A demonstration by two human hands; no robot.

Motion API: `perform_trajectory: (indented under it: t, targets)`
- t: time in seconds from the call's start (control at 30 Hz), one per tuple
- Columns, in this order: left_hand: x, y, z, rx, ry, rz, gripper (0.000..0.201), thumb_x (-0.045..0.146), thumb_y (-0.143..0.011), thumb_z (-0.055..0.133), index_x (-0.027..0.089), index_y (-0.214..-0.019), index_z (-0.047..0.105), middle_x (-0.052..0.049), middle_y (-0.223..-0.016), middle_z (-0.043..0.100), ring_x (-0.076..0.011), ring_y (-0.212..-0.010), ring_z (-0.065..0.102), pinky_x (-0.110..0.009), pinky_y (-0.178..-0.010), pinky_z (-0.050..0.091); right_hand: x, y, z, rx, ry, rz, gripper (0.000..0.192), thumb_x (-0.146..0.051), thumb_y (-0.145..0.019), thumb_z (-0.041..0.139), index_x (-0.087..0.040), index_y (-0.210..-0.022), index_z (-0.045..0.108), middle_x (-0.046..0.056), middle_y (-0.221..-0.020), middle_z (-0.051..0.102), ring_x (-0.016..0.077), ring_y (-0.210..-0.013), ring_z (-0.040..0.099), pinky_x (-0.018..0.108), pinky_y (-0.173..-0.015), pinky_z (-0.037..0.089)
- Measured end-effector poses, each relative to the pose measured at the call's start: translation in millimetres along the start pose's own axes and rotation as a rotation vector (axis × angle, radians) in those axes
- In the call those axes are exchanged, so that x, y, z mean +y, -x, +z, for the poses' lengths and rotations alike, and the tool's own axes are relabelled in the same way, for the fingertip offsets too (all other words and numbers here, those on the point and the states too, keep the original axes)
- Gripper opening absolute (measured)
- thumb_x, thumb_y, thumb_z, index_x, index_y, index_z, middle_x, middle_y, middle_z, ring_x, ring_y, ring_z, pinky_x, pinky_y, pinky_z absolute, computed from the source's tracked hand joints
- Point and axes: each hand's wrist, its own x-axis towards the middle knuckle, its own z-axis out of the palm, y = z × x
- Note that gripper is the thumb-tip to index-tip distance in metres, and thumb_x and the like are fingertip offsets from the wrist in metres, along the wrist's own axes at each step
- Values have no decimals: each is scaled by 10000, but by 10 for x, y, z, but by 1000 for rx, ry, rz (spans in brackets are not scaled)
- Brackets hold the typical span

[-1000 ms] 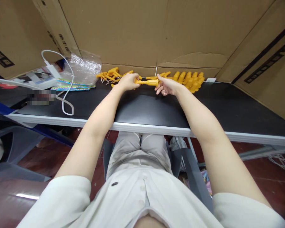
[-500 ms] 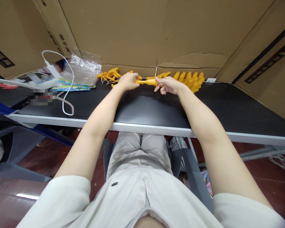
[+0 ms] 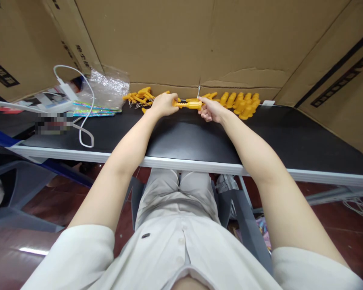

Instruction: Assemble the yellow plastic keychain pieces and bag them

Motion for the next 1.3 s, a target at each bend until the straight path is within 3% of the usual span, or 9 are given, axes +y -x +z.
perform_trajectory:
  t: [0.3, 0.5, 0.73, 0.97, 1.13, 1.23, 1.3]
  targets:
    - [-57, -39, 57, 23, 32, 25, 354, 343, -833, 817, 300, -1185, 803, -82, -1082, 823, -400, -1245, 720, -462, -1084, 553, 2, -55, 20, -41, -16, 12, 631, -832, -1091, 517, -234, -898, 575, -72, -435, 323, 83, -324, 213, 191, -324, 202]
    - [37, 19, 4, -2, 12, -7, 384, 381, -867, 819, 274, -1235, 798, -108, -1191, 811, -419, -1307, 696, -468, -1131, 521, 0, -51, 14, 11, -48, 51, 615, -783, -1137, 431, -240, -882, 570, -68, -434, 314, 97, -331, 206, 200, -323, 203]
    - [81, 43, -24, -14, -19, -21, 421, 475, -901, 824, 248, -1255, 799, -133, -1220, 810, -426, -1296, 706, -479, -1127, 526, 8, -43, 11, -32, -20, 39, 667, -866, -1079, 480, -247, -840, 552, -66, -426, 302, 100, -328, 199, 215, -321, 194]
    - [57, 29, -3, 0, -51, 4, 445, 513, -913, 803, 257, -1277, 793, -96, -1190, 823, -376, -1272, 718, -423, -1108, 549, -10, -11, 23, -1, -18, 63, 740, -858, -1129, 327, -233, -815, 570, -36, -434, 355, 114, -342, 230, 227, -351, 202]
    - [112, 80, -61, -26, -94, -32, 491, 503, -949, 759, 242, -1365, 776, -126, -1310, 804, -392, -1325, 704, -450, -1134, 539, -11, 3, -9, -32, 26, 24, 818, -959, -1057, 354, -209, -882, 629, -10, -473, 456, 106, -359, 274, 226, -365, 191]
    - [105, 83, -69, -32, -104, -40, 499, 503, -960, 755, 240, -1384, 772, -133, -1338, 801, -398, -1333, 707, -454, -1128, 539, -11, 35, -37, -22, 24, -12, 736, -864, -1109, 432, -180, -983, 673, 24, -548, 577, 102, -380, 328, 218, -370, 233]
    - [83, 71, -59, -29, -107, -45, 499, 505, -961, 758, 240, -1384, 775, -136, -1329, 807, -402, -1328, 710, -456, -1117, 543, -11, 61, -54, -8, 10, -54, 567, -708, -1158, 538, -168, -1068, 684, 44, -638, 672, 101, -396, 391, 208, -377, 294]
